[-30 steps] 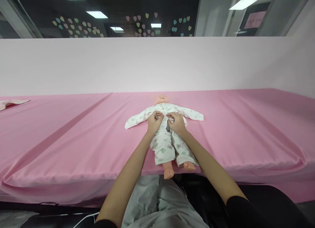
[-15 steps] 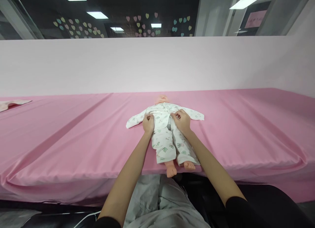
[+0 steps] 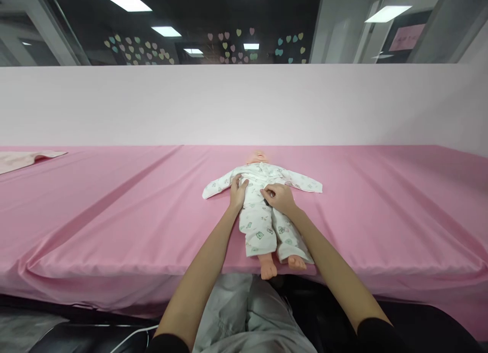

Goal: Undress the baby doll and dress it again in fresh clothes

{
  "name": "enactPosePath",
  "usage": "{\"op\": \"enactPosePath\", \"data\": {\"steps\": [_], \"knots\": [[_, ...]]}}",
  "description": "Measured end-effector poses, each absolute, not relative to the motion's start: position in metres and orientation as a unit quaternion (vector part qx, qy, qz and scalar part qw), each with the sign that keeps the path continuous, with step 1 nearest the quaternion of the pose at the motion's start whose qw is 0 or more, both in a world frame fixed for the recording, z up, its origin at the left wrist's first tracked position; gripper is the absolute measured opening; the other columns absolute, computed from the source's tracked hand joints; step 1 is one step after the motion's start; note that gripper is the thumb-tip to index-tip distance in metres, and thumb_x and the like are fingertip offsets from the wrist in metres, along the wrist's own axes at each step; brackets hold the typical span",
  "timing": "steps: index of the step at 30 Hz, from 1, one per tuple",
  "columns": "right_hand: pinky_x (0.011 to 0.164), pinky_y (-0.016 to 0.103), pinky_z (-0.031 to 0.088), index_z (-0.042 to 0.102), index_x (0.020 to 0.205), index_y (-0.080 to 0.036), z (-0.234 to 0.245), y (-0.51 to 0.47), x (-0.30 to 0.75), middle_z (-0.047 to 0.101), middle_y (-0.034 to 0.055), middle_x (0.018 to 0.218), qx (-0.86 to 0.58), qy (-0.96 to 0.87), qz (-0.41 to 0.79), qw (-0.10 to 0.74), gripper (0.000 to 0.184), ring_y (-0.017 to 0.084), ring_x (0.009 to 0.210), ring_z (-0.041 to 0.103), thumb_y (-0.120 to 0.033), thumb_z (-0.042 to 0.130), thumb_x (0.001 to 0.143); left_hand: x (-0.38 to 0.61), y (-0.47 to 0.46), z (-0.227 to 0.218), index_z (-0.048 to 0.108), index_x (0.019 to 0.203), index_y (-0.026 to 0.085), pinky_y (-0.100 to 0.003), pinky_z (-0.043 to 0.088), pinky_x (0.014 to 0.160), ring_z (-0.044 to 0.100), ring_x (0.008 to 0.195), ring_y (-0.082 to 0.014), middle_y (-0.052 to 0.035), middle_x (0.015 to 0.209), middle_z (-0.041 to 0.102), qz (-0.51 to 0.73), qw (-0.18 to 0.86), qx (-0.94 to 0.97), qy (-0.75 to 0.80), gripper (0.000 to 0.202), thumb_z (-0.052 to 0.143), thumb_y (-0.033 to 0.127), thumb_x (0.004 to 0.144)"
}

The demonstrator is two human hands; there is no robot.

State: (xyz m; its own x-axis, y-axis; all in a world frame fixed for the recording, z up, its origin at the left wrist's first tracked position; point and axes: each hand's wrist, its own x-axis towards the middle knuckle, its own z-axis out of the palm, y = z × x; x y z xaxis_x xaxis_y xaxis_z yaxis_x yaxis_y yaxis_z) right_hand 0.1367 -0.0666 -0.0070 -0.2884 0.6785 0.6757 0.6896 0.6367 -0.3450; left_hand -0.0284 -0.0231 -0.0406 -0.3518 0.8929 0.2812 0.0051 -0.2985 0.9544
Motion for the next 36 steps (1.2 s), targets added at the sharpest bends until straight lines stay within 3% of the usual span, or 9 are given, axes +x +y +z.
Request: {"op": "enactPosePath", "data": {"steps": [5,13,17,20,23,26,29,31,36], "knots": [[0.056,0.025,0.03,0.054,0.057,-0.018,-0.01,-0.072,0.134,0.053,-0.0001,0.054,-0.399,-0.805,-0.013,0.439,0.029,0.012,0.055,0.046,-0.03,0.051,0.083,-0.027,-0.023,-0.042,0.051,0.115,0.019,-0.033,0.032,0.107,0.039,0.13,-0.0218,-0.0094,0.135,0.047,0.671,0.364,0.457,0.456,0.039,0.059,0.021,0.076],[0.054,0.023,0.037,0.06,0.064,-0.016,0.032,-0.018,0.127,0.056,-0.0001,0.056,-0.436,-0.621,0.164,0.63,0.033,0.011,0.051,0.046,-0.041,0.049,0.082,-0.029,-0.022,-0.037,0.055,0.111,0.018,-0.033,0.035,0.104,0.043,0.127,-0.0221,-0.0099,0.13,0.052,0.665,0.368,0.441,0.477,0.037,0.061,0.021,0.074],[0.058,0.023,0.041,0.068,0.08,-0.015,0.043,0.036,0.116,0.065,0.0037,0.071,-0.571,-0.618,0.165,0.515,0.03,0.014,0.06,0.057,-0.029,0.042,0.084,-0.031,-0.028,-0.034,0.055,0.115,0.019,-0.033,0.041,0.097,0.048,0.119,-0.0226,-0.0093,0.121,0.055,0.628,0.35,0.439,0.539,0.044,0.062,0.02,0.072],[0.065,0.026,0.043,0.071,0.077,-0.016,0.03,0.051,0.105,0.068,0.0072,0.075,-0.611,-0.629,0.149,0.457,0.021,0.02,0.073,0.061,-0.021,0.05,0.077,-0.034,-0.034,-0.031,0.059,0.113,0.022,-0.038,0.038,0.1,0.047,0.117,-0.0236,-0.0081,0.117,0.053,0.572,0.192,0.53,0.596,0.045,0.055,0.01,0.07],[0.071,0.03,0.043,0.072,0.078,-0.019,0.016,0.048,0.098,0.068,0.0079,0.082,-0.608,-0.641,0.122,0.452,0.021,0.023,0.082,0.061,-0.019,0.051,0.077,-0.038,-0.038,-0.017,0.061,0.111,0.025,-0.039,0.035,0.103,0.046,0.116,-0.0225,-0.0065,0.119,0.05,0.427,0.043,0.711,0.557,0.057,0.047,0.0,0.063],[0.075,0.03,0.044,0.072,0.081,-0.022,0.011,0.044,0.098,0.068,0.0057,0.086,-0.599,-0.65,0.108,0.454,0.021,0.023,0.085,0.06,-0.022,0.051,0.078,-0.037,-0.035,0.018,0.057,0.116,0.026,-0.035,0.043,0.093,0.05,0.111,-0.0235,-0.0055,0.119,0.054,0.234,0.004,0.831,0.506,0.064,0.051,-0.001,0.058],[0.081,0.029,0.043,0.071,0.089,-0.024,0.01,0.045,0.103,0.066,0.0033,0.098,-0.585,-0.655,0.103,0.467,0.024,0.02,0.091,0.058,-0.02,0.049,0.08,-0.02,-0.022,0.058,0.062,0.102,0.025,-0.036,0.045,0.087,0.057,0.103,-0.0247,-0.0051,0.11,0.062,0.089,-0.01,0.807,0.584,0.04,0.053,0.009,0.067],[0.084,0.028,0.043,0.069,0.092,-0.023,0.008,0.048,0.107,0.065,0.0028,0.103,-0.573,-0.657,0.104,0.478,0.027,0.018,0.094,0.057,-0.017,0.045,0.081,-0.002,-0.012,0.074,0.065,0.094,0.019,-0.038,0.046,0.084,0.06,0.098,-0.0277,-0.0107,0.102,0.066,0.075,-0.01,0.779,0.623,0.024,0.049,0.017,0.076],[0.08,0.027,0.044,0.066,0.093,-0.018,0.001,0.053,0.116,0.067,0.0042,0.097,-0.556,-0.651,0.107,0.505,0.027,0.016,0.086,0.059,-0.015,0.041,0.082,0.032,0.006,0.055,0.058,0.109,0.018,-0.035,0.046,0.082,0.06,0.104,-0.0262,-0.0141,0.109,0.064,0.243,0.033,0.665,0.706,0.031,0.038,0.025,0.087]]}}
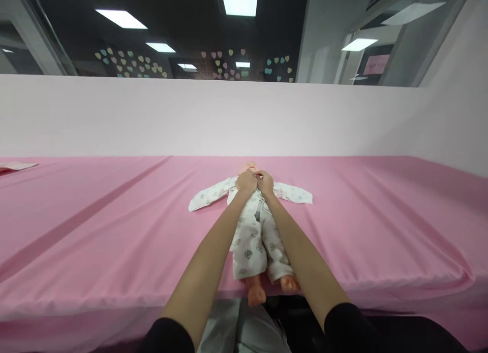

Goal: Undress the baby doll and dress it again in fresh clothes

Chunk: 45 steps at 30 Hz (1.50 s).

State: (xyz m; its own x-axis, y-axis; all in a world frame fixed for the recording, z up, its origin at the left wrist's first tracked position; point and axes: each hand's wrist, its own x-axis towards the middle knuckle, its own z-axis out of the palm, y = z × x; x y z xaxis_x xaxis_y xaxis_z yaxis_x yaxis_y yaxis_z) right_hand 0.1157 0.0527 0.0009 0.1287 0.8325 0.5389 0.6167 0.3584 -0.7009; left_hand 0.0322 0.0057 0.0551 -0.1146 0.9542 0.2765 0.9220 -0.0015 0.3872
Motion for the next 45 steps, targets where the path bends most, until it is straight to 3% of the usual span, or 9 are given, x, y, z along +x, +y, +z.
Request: {"op": "enactPosePath", "data": {"steps": [4,8,12,19,33,45], "knots": [[0.081,0.026,0.043,0.065,0.091,-0.018,-0.004,0.051,0.118,0.068,0.0028,0.094,-0.545,-0.654,0.117,0.512,0.024,0.015,0.083,0.06,-0.017,0.042,0.084,0.035,0.007,0.025,0.056,0.112,0.018,-0.039,0.046,0.082,0.059,0.104,-0.0281,-0.0155,0.109,0.063,0.338,0.024,0.626,0.702,0.035,0.029,0.025,0.091],[0.083,0.027,0.042,0.066,0.094,-0.016,-0.005,0.05,0.117,0.067,0.0053,0.099,-0.526,-0.668,0.109,0.515,0.023,0.016,0.085,0.059,-0.016,0.046,0.083,0.031,0.01,0.02,0.063,0.103,0.017,-0.038,0.044,0.082,0.059,0.102,-0.0283,-0.0169,0.108,0.064,0.332,0.021,0.629,0.703,0.041,0.026,0.031,0.093],[0.087,0.029,0.041,0.067,0.099,-0.016,-0.002,0.048,0.116,0.065,0.0074,0.103,-0.527,-0.681,0.098,0.499,0.026,0.018,0.091,0.057,-0.014,0.046,0.084,0.028,0.018,0.02,0.063,0.108,0.022,-0.038,0.044,0.081,0.062,0.096,-0.028,-0.0127,0.101,0.068,0.339,0.044,0.614,0.712,0.036,0.032,0.034,0.091],[0.084,0.028,0.04,0.067,0.096,-0.015,0.002,0.044,0.114,0.063,0.0064,0.093,-0.546,-0.676,0.097,0.485,0.025,0.018,0.088,0.056,-0.011,0.046,0.082,0.027,0.02,0.022,0.065,0.106,0.027,-0.036,0.045,0.08,0.062,0.096,-0.0272,-0.0101,0.099,0.069,0.347,0.051,0.602,0.717,0.03,0.044,0.032,0.086],[0.076,0.028,0.041,0.062,0.085,-0.016,-0.003,0.051,0.114,0.063,0.0046,0.087,-0.545,-0.667,0.086,0.501,0.014,0.018,0.079,0.056,-0.014,0.05,0.077,0.025,0.017,0.02,0.061,0.103,0.03,-0.033,0.043,0.079,0.062,0.092,-0.0239,-0.0048,0.095,0.069,0.348,0.061,0.618,0.702,0.025,0.04,0.033,0.089],[0.081,0.03,0.042,0.061,0.085,-0.016,-0.001,0.047,0.112,0.057,0.0067,0.093,-0.555,-0.662,0.081,0.497,0.011,0.019,0.085,0.055,-0.019,0.05,0.082,0.024,0.015,0.02,0.057,0.111,0.027,-0.034,0.041,0.08,0.061,0.096,-0.0254,-0.008,0.101,0.068,0.349,0.067,0.616,0.703,0.032,0.033,0.036,0.091]]}}
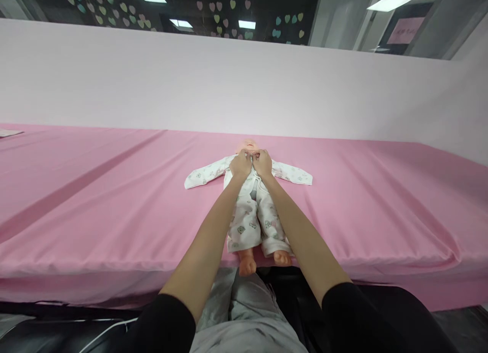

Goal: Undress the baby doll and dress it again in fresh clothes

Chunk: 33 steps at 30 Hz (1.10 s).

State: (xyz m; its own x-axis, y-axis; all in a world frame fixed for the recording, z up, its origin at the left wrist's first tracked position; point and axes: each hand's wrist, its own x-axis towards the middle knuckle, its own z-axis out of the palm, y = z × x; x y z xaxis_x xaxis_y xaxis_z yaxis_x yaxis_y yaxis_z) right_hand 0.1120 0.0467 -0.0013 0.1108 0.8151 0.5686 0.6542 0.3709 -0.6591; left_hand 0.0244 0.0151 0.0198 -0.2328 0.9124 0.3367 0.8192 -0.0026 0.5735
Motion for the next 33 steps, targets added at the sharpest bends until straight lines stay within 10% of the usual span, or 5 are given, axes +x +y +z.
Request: {"op": "enactPosePath", "data": {"steps": [33], "knots": [[0.066,0.027,0.043,0.065,0.074,-0.018,-0.011,-0.014,0.121,0.065,-0.0002,0.072,-0.469,-0.645,0.135,0.589,0.009,0.015,0.064,0.053,-0.019,0.056,0.071,0.005,-0.037,0.003,0.066,0.094,0.026,-0.025,0.027,0.055,0.058,0.066,-0.0167,0.0017,0.064,0.061,0.393,0.029,0.681,0.618,0.023,0.047,0.036,0.085]]}}
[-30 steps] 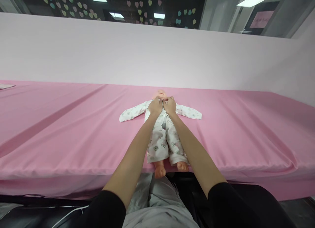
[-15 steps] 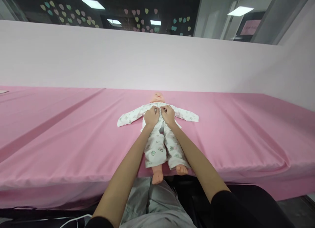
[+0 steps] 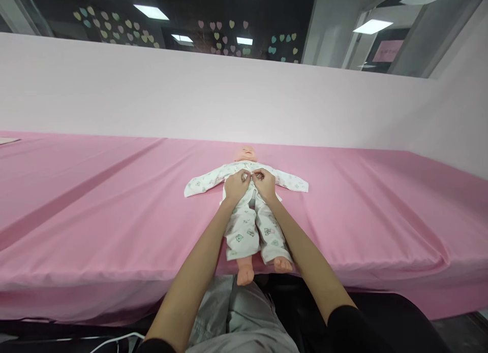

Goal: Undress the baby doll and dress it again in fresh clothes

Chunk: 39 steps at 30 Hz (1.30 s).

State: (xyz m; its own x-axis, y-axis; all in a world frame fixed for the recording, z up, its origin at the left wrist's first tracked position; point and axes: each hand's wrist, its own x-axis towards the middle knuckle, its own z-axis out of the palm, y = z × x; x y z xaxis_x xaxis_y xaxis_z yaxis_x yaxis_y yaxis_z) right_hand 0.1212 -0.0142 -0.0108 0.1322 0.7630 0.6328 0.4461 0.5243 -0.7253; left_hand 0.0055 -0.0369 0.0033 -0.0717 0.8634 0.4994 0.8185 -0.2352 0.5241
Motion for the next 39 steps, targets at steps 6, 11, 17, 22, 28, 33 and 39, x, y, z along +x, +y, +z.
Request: {"op": "enactPosePath", "data": {"steps": [6,11,17,22,28,33,39], "knots": [[0.065,0.028,0.045,0.063,0.072,-0.019,-0.01,-0.016,0.12,0.065,0.0006,0.071,-0.452,-0.653,0.128,0.594,0.007,0.015,0.062,0.054,-0.02,0.056,0.072,0.007,-0.038,0.004,0.065,0.092,0.024,-0.025,0.026,0.055,0.058,0.066,-0.0171,0.0014,0.063,0.061,0.402,0.018,0.68,0.613,0.021,0.046,0.031,0.084],[0.066,0.028,0.046,0.06,0.074,-0.02,-0.009,-0.017,0.118,0.065,0.0003,0.071,-0.461,-0.643,0.114,0.601,0.005,0.015,0.063,0.057,-0.019,0.056,0.071,0.007,-0.04,0.004,0.064,0.092,0.023,-0.025,0.025,0.054,0.057,0.063,-0.0164,0.0014,0.063,0.059,0.409,0.012,0.682,0.606,0.022,0.045,0.032,0.084],[0.073,0.03,0.048,0.062,0.09,-0.02,-0.012,-0.024,0.119,0.067,0.0017,0.08,-0.416,-0.698,0.079,0.577,0.021,0.018,0.074,0.062,-0.015,0.049,0.075,0.004,-0.036,-0.001,0.062,0.093,0.023,-0.025,0.024,0.052,0.054,0.059,-0.0157,0.0023,0.059,0.057,0.415,0.038,0.693,0.588,0.023,0.043,0.035,0.086],[0.084,0.033,0.047,0.059,0.098,-0.02,-0.016,-0.035,0.124,0.067,0.0043,0.095,-0.385,-0.699,0.15,0.584,0.025,0.019,0.087,0.063,-0.019,0.05,0.075,0.004,-0.037,-0.001,0.063,0.096,0.023,-0.025,0.026,0.056,0.056,0.065,-0.0167,0.0009,0.065,0.061,0.415,0.037,0.692,0.589,0.028,0.041,0.039,0.088],[0.083,0.033,0.046,0.058,0.082,-0.02,-0.014,-0.042,0.128,0.066,0.0033,0.085,-0.39,-0.682,0.143,0.602,0.015,0.019,0.083,0.06,-0.018,0.048,0.071,0.002,-0.049,0.008,0.068,0.077,0.019,-0.026,0.027,0.056,0.053,0.063,-0.0161,-0.0009,0.06,0.06,0.421,0.058,0.677,0.601,0.032,0.044,0.04,0.084],[0.078,0.035,0.043,0.054,0.066,-0.021,-0.013,-0.041,0.13,0.064,0.0035,0.075,-0.47,-0.67,0.044,0.572,0.012,0.021,0.078,0.056,-0.013,0.044,0.066,-0.001,-0.054,0.012,0.072,0.076,0.019,-0.024,0.028,0.054,0.046,0.054,-0.0122,0.0021,0.051,0.051,0.423,0.091,0.715,0.549,0.029,0.048,0.035,0.079],[0.078,0.035,0.041,0.051,0.065,-0.02,-0.013,-0.041,0.133,0.061,0.0036,0.075,-0.472,-0.703,0.01,0.531,0.009,0.022,0.08,0.054,-0.012,0.049,0.065,-0.002,-0.053,0.011,0.072,0.078,0.022,-0.024,0.028,0.052,0.043,0.05,-0.0108,0.0043,0.049,0.046,0.407,0.105,0.74,0.525,0.022,0.054,0.033,0.072]]}}
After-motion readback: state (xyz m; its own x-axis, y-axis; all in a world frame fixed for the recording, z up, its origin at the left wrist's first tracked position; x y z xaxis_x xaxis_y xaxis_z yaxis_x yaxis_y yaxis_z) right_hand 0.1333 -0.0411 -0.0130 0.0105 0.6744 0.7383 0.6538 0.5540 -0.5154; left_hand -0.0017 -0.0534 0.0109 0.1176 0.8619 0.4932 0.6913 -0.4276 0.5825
